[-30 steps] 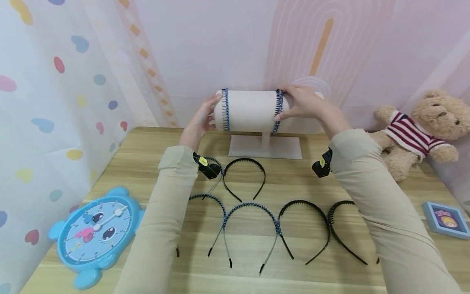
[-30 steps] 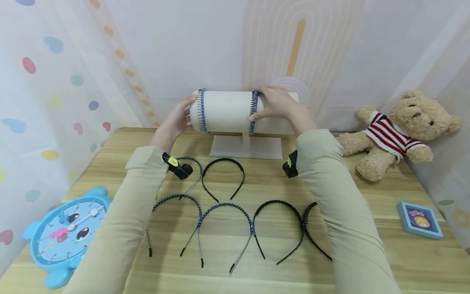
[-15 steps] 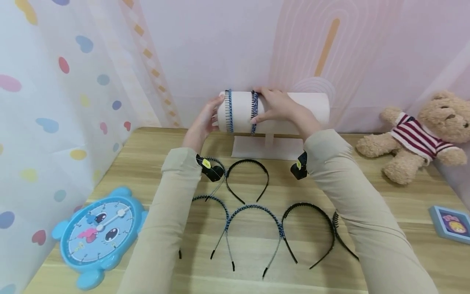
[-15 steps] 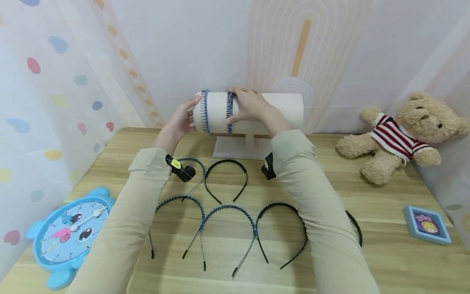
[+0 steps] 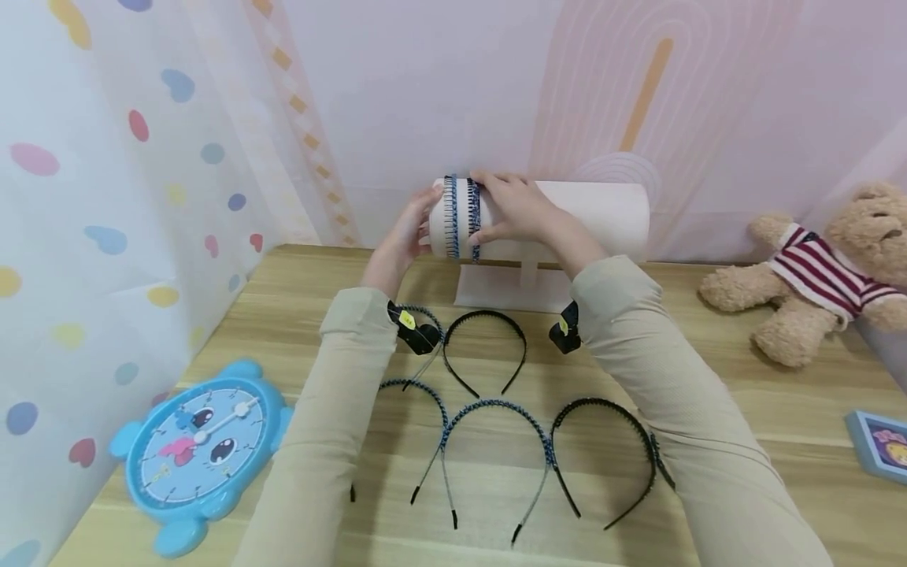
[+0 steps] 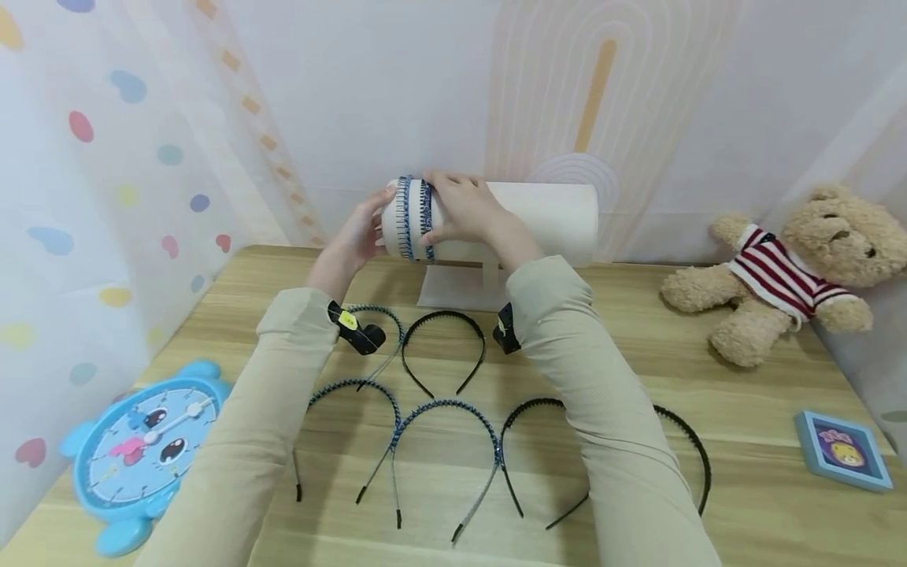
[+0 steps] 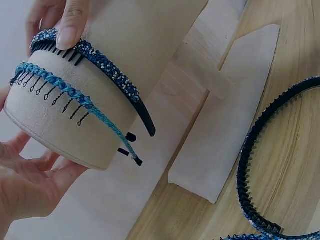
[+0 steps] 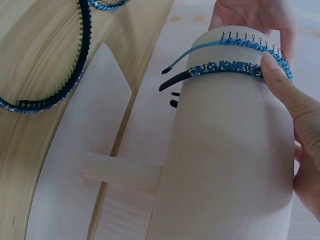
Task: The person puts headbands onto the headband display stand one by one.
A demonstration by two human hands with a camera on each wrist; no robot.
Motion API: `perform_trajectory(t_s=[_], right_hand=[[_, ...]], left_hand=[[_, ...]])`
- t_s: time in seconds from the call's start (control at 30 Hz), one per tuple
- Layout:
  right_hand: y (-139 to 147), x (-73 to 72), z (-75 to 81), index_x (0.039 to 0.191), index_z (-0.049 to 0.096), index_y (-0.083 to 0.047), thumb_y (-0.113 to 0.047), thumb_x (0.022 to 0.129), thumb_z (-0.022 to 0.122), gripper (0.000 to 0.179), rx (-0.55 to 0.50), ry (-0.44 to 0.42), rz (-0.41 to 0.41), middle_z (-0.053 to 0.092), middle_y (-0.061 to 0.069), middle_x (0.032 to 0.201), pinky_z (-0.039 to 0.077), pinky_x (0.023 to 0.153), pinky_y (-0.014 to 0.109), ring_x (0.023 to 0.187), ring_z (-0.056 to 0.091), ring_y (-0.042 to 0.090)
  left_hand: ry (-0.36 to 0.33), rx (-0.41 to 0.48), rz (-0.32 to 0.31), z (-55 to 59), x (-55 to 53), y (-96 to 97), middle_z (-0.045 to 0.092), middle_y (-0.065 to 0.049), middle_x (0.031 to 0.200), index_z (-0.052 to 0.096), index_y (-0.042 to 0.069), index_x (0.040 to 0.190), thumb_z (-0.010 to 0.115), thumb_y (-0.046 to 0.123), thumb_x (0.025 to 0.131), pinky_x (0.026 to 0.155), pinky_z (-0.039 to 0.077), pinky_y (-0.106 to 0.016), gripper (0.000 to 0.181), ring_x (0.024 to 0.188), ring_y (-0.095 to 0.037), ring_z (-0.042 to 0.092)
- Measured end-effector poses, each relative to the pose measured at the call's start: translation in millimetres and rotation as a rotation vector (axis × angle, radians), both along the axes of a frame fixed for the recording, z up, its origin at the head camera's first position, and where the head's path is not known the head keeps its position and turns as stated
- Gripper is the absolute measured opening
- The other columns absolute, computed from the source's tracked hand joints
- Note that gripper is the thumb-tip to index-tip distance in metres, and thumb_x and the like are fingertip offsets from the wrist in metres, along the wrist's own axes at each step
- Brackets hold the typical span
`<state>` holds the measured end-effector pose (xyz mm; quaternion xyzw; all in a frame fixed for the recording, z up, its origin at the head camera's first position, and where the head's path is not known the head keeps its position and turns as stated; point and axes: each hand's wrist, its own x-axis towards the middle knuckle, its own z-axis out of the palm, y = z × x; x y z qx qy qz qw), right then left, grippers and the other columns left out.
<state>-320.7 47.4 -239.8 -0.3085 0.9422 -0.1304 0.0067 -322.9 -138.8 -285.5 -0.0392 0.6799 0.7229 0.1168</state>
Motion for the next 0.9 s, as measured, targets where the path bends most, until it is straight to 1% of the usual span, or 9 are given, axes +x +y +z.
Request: perform_trajectory(t_s=[0.2, 0.27, 0.37, 0.47, 0.53, 0.7, 0.8, 0.87, 0.9], right_hand=[[1.1, 2.8, -2.1, 0.147, 0.010, -0.012, -0.047, 0.078, 0.067, 0.096, 0.014, 0.003, 0.008, 0.023, 0.012, 0.151, 0.011, 0.113, 0.050, 0.138, 0.019, 0.034], [3.3, 3.7, -3.8, 0.148, 0.006, -0.011, -0.049, 0.077, 0.067, 0.101, 0.017, 0.008, 0.001, 0.019, 0.012, 0.152, 0.008, 0.114, 0.050, 0.139, 0.016, 0.034], [13.8, 4.8, -6.4, 0.147, -0.003, -0.010, -0.051, 0.074, 0.069, 0.111, -0.021, 0.008, -0.025, 0.009, 0.012, 0.154, 0.002, 0.114, 0.051, 0.141, 0.008, 0.034], [36.9, 6.3, -5.8, 0.146, -0.009, -0.009, -0.052, 0.070, 0.071, 0.119, -0.090, 0.013, -0.058, -0.001, 0.011, 0.154, -0.003, 0.113, 0.051, 0.142, 0.000, 0.033], [58.9, 7.7, -4.1, 0.146, -0.009, -0.010, -0.051, 0.069, 0.073, 0.120, -0.138, 0.015, -0.086, -0.004, 0.012, 0.154, -0.005, 0.113, 0.051, 0.142, -0.003, 0.032], [119.3, 14.4, -7.0, 0.147, -0.004, -0.010, -0.039, 0.065, 0.081, 0.121, -0.278, 0.004, -0.169, 0.001, 0.016, 0.154, 0.002, 0.112, 0.056, 0.141, 0.001, 0.035], [150.4, 20.9, -16.6, 0.146, -0.006, -0.008, -0.032, 0.067, 0.081, 0.121, -0.361, -0.111, -0.237, 0.002, 0.023, 0.152, 0.009, 0.109, 0.060, 0.139, 0.006, 0.041], [166.7, 25.3, -25.8, 0.145, -0.004, -0.001, -0.030, 0.072, 0.077, 0.113, -0.378, -0.235, -0.270, 0.007, 0.029, 0.149, 0.016, 0.107, 0.062, 0.135, 0.013, 0.046], [171.7, 26.5, -31.2, 0.145, 0.002, 0.001, -0.030, 0.074, 0.075, 0.107, -0.375, -0.300, -0.282, 0.012, 0.031, 0.147, 0.019, 0.106, 0.061, 0.134, 0.017, 0.047]], left_hand=[[0.004, -0.024, 0.000, -0.9, -0.7, 3.1, 0.025, -0.005, 0.149, 0.019, 0.029, 0.144, 0.039, 0.049, 0.091, 0.106, 0.028, -0.047, 0.060, 0.133, -0.025, 0.027], [0.005, -0.028, 0.002, -1.3, -1.0, 4.5, 0.027, -0.006, 0.148, 0.019, 0.029, 0.143, 0.039, 0.049, 0.092, 0.105, 0.029, -0.047, 0.059, 0.132, -0.025, 0.028], [0.001, -0.026, -0.006, -2.0, -0.9, 6.1, 0.027, -0.006, 0.148, 0.019, 0.028, 0.144, 0.038, 0.049, 0.092, 0.105, 0.029, -0.047, 0.059, 0.132, -0.026, 0.029], [-0.002, -0.027, -0.007, -2.9, -1.0, 5.6, 0.025, -0.006, 0.149, 0.018, 0.029, 0.144, 0.038, 0.049, 0.091, 0.105, 0.029, -0.047, 0.060, 0.133, -0.025, 0.027], [0.000, -0.023, -0.010, -2.2, 0.1, 4.2, 0.022, -0.006, 0.150, 0.017, 0.031, 0.145, 0.038, 0.050, 0.091, 0.106, 0.028, -0.047, 0.061, 0.134, -0.025, 0.026], [0.014, -0.027, -0.003, -0.6, -1.6, -1.4, 0.022, -0.006, 0.150, 0.017, 0.033, 0.145, 0.038, 0.051, 0.091, 0.105, 0.029, -0.046, 0.060, 0.133, -0.025, 0.026], [0.018, -0.030, 0.002, 0.4, -2.5, -3.0, 0.023, -0.006, 0.150, 0.018, 0.032, 0.144, 0.039, 0.051, 0.091, 0.105, 0.029, -0.046, 0.060, 0.133, -0.025, 0.026], [0.018, -0.029, 0.001, 2.6, -1.0, -2.9, 0.022, -0.007, 0.150, 0.017, 0.031, 0.145, 0.038, 0.050, 0.091, 0.106, 0.028, -0.046, 0.060, 0.133, -0.026, 0.025], [0.019, -0.035, 0.007, 3.1, -1.0, -4.2, 0.022, -0.007, 0.150, 0.018, 0.031, 0.144, 0.038, 0.050, 0.091, 0.105, 0.029, -0.046, 0.060, 0.133, -0.025, 0.026]])
